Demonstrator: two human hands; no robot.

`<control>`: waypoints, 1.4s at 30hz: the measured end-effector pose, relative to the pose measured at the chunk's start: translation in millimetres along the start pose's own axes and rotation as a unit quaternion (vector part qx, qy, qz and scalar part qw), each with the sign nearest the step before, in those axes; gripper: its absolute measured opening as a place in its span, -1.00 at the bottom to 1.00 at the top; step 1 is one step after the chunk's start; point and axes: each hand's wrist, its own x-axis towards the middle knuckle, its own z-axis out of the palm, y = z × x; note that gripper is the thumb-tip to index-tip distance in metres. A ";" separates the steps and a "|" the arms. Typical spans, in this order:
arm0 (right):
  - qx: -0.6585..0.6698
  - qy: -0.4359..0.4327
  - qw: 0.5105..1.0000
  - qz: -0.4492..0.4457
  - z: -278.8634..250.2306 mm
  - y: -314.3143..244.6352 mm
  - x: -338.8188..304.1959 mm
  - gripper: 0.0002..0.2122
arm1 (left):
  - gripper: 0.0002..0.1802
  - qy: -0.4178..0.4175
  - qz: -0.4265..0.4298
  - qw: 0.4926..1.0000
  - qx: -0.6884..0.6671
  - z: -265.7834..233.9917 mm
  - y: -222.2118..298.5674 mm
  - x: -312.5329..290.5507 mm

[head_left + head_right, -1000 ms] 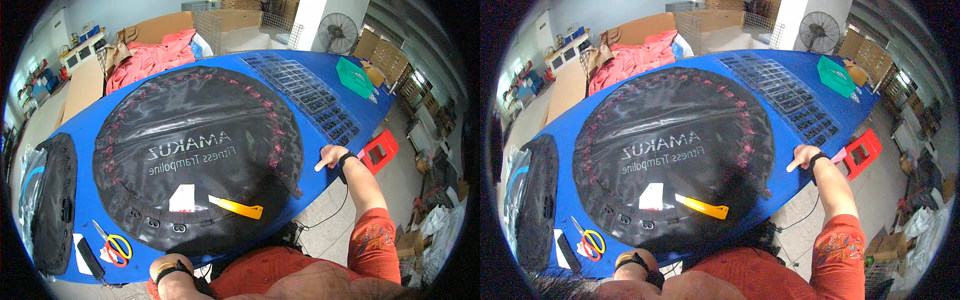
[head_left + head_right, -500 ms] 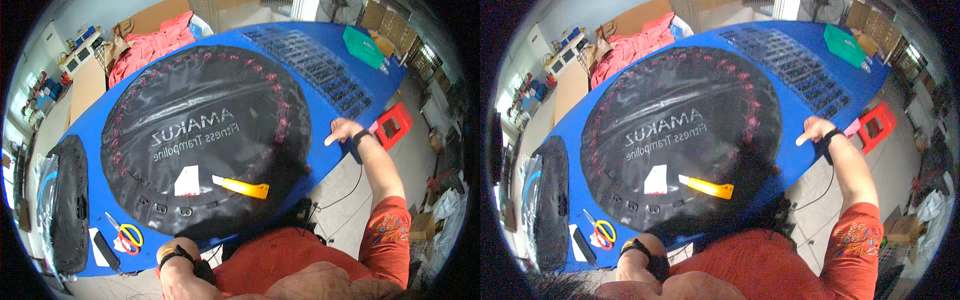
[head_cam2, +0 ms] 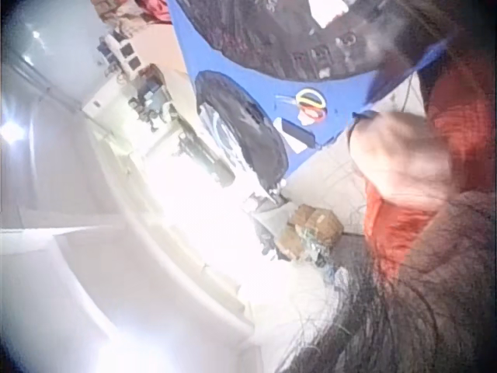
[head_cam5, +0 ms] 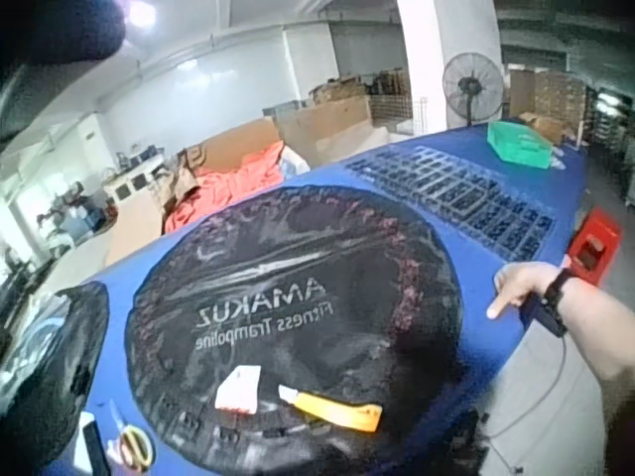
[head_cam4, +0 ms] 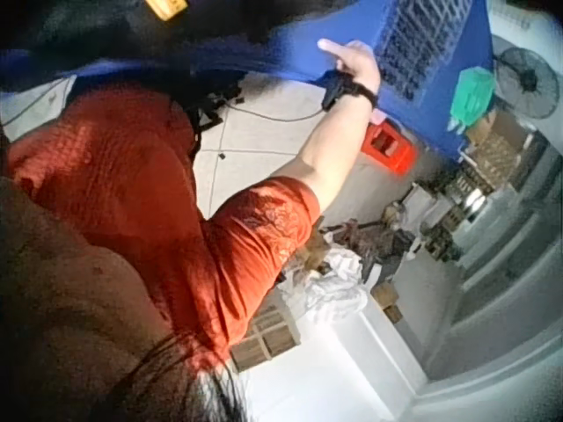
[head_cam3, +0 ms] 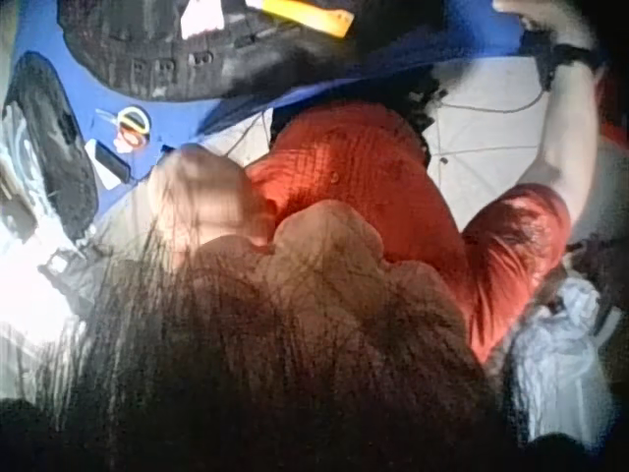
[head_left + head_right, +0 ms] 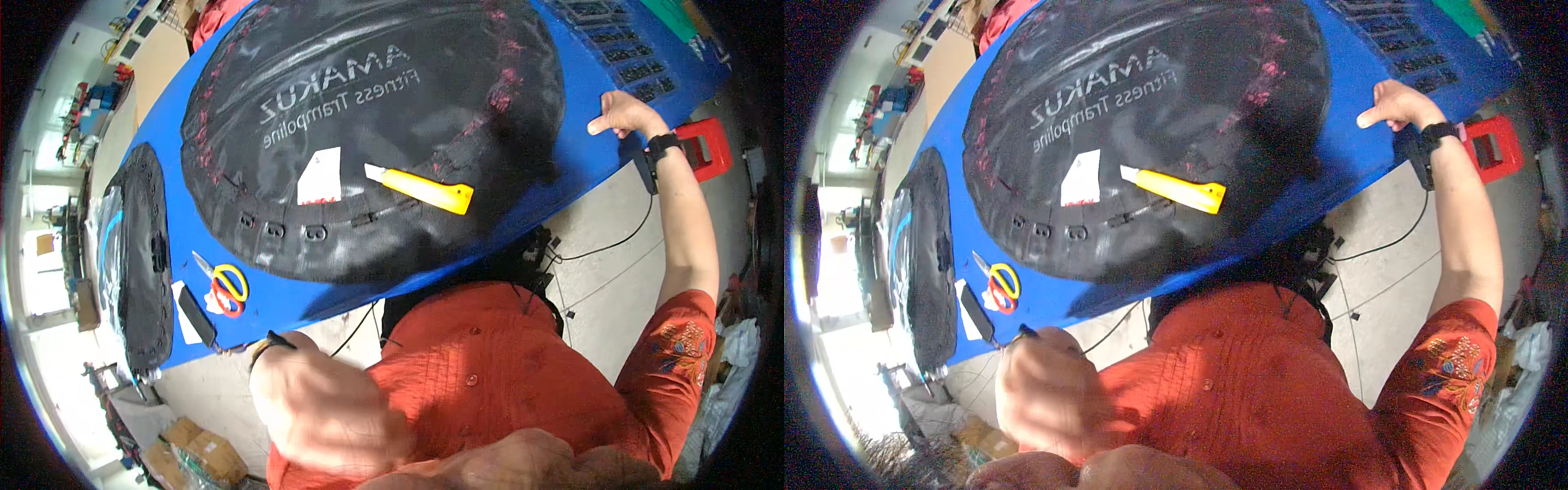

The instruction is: Trimming the edges and preparing the attachment loops of a fitness trampoline mat using a utility knife.

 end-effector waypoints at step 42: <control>0.261 0.362 0.843 -0.301 195.6 -139.1 -115.9 -0.73 | -0.41 0.151 -0.613 0.606 0.484 108.6 -113.2 -37.2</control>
